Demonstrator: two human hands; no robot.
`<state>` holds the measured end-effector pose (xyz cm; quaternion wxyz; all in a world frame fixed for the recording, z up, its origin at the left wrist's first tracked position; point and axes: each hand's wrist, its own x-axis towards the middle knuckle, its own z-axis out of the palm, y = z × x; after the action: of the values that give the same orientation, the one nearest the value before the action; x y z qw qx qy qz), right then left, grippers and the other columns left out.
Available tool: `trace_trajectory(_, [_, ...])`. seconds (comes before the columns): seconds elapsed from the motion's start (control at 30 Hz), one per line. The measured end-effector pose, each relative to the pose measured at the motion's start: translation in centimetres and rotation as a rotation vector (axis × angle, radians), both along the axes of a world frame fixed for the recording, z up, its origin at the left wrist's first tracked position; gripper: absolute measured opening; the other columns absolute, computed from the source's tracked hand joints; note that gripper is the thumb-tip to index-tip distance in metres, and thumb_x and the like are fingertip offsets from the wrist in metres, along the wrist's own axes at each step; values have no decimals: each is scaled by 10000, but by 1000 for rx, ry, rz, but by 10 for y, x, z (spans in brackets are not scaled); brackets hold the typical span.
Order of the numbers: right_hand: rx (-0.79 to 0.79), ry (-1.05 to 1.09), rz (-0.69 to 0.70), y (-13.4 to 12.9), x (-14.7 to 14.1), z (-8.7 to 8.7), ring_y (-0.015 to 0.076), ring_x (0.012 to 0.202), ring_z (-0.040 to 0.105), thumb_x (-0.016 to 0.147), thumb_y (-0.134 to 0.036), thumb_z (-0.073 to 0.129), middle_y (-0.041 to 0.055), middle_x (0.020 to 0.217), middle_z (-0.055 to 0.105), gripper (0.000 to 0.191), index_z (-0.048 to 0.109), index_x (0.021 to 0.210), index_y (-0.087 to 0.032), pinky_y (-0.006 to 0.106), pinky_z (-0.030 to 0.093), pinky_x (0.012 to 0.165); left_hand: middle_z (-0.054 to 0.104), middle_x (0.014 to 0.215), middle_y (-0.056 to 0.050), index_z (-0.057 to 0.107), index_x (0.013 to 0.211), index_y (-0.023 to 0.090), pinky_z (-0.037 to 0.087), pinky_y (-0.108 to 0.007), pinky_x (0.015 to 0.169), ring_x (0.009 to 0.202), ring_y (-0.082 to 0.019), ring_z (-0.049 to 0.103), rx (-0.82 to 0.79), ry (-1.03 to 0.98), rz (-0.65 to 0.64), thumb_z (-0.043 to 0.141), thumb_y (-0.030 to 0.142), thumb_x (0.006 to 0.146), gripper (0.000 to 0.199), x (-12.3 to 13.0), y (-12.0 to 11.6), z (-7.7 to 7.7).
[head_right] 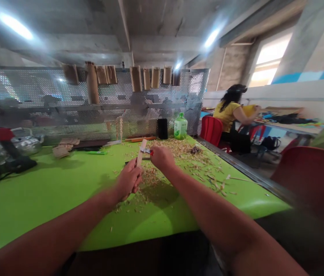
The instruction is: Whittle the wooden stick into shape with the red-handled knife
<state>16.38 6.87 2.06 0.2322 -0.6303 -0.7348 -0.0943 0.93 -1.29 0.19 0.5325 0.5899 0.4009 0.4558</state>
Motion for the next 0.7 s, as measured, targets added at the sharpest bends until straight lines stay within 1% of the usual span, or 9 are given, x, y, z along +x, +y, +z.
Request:
trace_trajectory(0.13, [-28, -22, -69, 3, 4, 3, 217, 801, 676, 919, -258, 466, 113, 920, 750, 294, 743, 1003, -211, 273, 403, 673, 351, 555, 115, 472, 1027, 234, 250, -159, 310, 333, -44, 274, 17, 9, 9, 492, 303, 916, 132, 1, -4, 0])
trace_trajectory(0.23, [-15, -42, -70, 4, 7, 4, 221, 820, 687, 922, -251, 460, 112, 924, 753, 295, 737, 1013, -210, 275, 417, 691, 386, 573, 109, 481, 1022, 229, 237, -159, 311, 333, -37, 278, 16, 4, 9, 502, 309, 920, 132, 1, -7, 1])
trace_trajectory(0.37, [20, -44, -65, 11, 13, 5, 237, 868, 695, 941, -263, 458, 133, 956, 752, 295, 734, 1018, -194, 286, 434, 718, 393, 559, 108, 499, 1033, 218, 223, -163, 315, 336, -39, 264, -46, -20, -17, 510, 284, 911, 139, 0, -8, 3])
trace_trajectory(0.57, [14, -17, -87, 26, 13, 1, 253, 912, 703, 931, -233, 468, 156, 969, 748, 285, 740, 990, -175, 301, 458, 758, 379, 534, 106, 489, 937, 215, 196, -156, 309, 336, -34, 253, -119, -66, -43, 520, 237, 885, 65, 1, -1, 7])
trace_trajectory(0.63, [15, 15, -73, 31, 17, 1, 264, 932, 702, 927, -237, 468, 161, 982, 745, 291, 743, 1002, -178, 310, 463, 768, 377, 540, 105, 502, 982, 207, 206, -158, 306, 337, -34, 249, -127, -63, -34, 512, 231, 893, 93, 1, -5, 7])
trace_trajectory(0.67, [-9, 58, -94, 33, 24, 1, 267, 941, 702, 920, -235, 473, 164, 992, 744, 292, 744, 1012, -176, 312, 465, 772, 389, 546, 102, 513, 1034, 201, 219, -159, 306, 339, -36, 259, -129, -50, -48, 511, 240, 904, 135, 0, -9, 6])
trace_trajectory(0.7, [-50, 120, -142, 36, 33, 1, 270, 947, 701, 908, -228, 480, 171, 1003, 742, 295, 746, 1023, -170, 313, 466, 773, 413, 558, 96, 519, 1105, 195, 237, -160, 309, 345, -38, 279, -127, -35, -84, 514, 264, 919, 199, -1, -14, 6])
